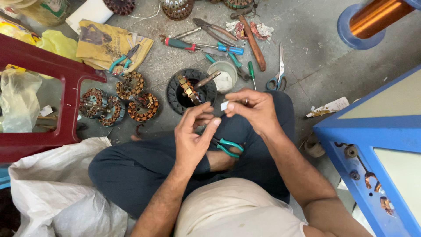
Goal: The person prepares a fan motor stator by stripping wire insulation with a screwdriver, cutting small pieces of white insulating paper with scissors, and inserting the paper into the stator slots by hand.
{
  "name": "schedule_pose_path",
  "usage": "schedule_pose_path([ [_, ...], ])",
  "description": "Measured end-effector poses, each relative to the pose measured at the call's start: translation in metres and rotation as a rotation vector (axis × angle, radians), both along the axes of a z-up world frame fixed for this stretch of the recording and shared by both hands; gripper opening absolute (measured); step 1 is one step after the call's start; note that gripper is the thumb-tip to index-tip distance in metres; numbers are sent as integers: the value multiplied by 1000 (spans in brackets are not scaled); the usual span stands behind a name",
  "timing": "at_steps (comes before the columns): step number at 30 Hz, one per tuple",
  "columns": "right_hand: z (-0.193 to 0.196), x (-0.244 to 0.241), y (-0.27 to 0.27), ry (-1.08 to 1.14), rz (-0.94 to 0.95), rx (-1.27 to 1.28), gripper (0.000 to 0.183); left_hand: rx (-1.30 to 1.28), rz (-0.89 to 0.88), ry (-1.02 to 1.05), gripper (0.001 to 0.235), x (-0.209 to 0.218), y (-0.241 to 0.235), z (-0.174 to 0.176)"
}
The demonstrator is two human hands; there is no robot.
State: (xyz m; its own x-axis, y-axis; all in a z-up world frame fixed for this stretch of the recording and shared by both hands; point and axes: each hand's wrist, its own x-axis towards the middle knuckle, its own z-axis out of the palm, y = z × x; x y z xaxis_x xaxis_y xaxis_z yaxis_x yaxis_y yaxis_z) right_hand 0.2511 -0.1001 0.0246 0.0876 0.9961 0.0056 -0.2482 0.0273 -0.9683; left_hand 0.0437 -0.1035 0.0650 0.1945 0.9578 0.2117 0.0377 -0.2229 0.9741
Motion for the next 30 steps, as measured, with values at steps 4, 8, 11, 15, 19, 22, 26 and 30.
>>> schedule_pose_path([
  [4, 17, 6, -25, -94, 79, -26, 23, -269, -126, -271, 18, 16, 1, -15],
  [8, -32, 73, 10, -424, -93, -29, 19, -343, -86, -339, 26, 15, 0, -20],
  [11, -106, 156, 49, -982, -288, -12, 27, -327, -64, -322, 25, 11, -5, -20],
  [15, -181, 219, 63, -1234, -187, -509, 34, -344, -44, -332, 23, 2, -12, -23],
  [19, -191, 224, 69, -1320, -156, -637, 40, -380, 16, -337, 21, -6, -14, -28],
  [22, -183, 219, 70, -1417, -224, -780, 63, -392, 33, -363, 23, -4, -12, -28],
  [26, -177, 212, 74, -1434, -261, -746, 69, -389, 42, -375, 22, -3, -10, -22],
  [30, -167, 212, 66, -1104, -307, -628, 64, -382, 55, -366, 21, -3, -6, -14],
])
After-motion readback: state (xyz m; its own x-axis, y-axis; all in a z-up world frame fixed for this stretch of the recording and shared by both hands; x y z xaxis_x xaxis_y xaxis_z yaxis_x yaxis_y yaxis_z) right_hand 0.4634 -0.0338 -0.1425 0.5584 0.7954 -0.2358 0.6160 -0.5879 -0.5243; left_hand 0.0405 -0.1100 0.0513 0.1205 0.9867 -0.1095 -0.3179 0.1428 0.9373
